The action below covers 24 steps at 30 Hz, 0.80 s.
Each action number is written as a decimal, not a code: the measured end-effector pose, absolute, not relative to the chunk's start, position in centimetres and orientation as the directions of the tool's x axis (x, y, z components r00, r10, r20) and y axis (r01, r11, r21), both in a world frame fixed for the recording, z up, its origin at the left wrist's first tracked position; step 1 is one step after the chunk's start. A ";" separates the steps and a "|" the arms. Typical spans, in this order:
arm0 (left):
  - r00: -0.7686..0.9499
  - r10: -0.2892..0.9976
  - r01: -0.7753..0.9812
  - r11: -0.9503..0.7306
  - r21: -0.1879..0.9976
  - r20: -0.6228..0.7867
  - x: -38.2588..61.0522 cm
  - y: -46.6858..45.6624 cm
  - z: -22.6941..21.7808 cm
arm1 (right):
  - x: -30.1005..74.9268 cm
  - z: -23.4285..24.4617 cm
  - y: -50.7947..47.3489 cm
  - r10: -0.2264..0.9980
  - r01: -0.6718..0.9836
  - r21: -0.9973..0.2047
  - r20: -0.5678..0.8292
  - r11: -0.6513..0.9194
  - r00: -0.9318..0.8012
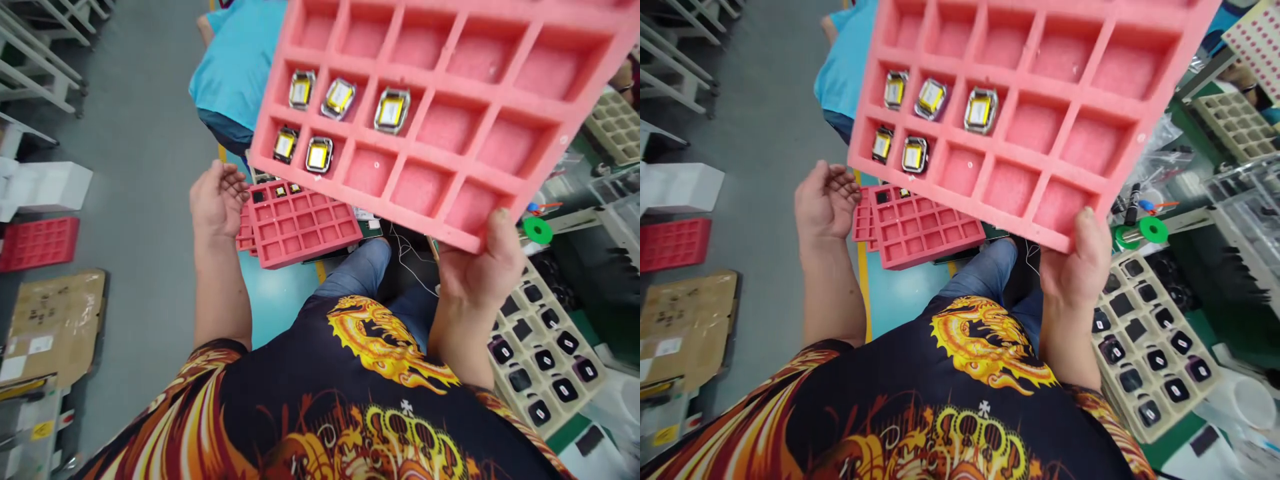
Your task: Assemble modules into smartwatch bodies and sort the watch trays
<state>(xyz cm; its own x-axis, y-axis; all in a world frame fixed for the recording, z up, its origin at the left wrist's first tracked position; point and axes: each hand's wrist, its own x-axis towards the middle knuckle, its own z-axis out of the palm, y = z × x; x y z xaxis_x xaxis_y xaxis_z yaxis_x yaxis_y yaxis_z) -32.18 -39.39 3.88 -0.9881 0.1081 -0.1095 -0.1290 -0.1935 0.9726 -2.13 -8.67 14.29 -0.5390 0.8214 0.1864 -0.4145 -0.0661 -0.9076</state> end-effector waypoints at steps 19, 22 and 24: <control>-0.945 0.324 0.106 0.413 0.905 -0.037 -26.2 -41.1 -2.8 | 5.1 -3.8 -10.1 0.576 -0.001 -0.797 -0.435 -0.604 -0.692; -0.865 0.496 0.266 0.573 0.775 -0.070 -23.9 -39.8 -3.7 | 6.4 -7.2 -9.3 0.536 0.049 -0.770 -0.486 -0.636 -0.690; -0.811 0.574 0.382 0.670 0.637 -0.118 -22.5 -38.8 -4.6 | 7.6 -9.2 -9.0 0.511 0.088 -0.753 -0.522 -0.652 -0.683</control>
<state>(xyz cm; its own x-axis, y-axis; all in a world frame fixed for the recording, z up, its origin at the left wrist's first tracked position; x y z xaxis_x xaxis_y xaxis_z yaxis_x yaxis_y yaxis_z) -22.51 -38.83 -4.61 -0.8105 0.5738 -0.1175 0.3820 0.6700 0.6365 7.58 -9.05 -9.18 -0.6829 0.5109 -0.5222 0.0881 -0.6520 -0.7531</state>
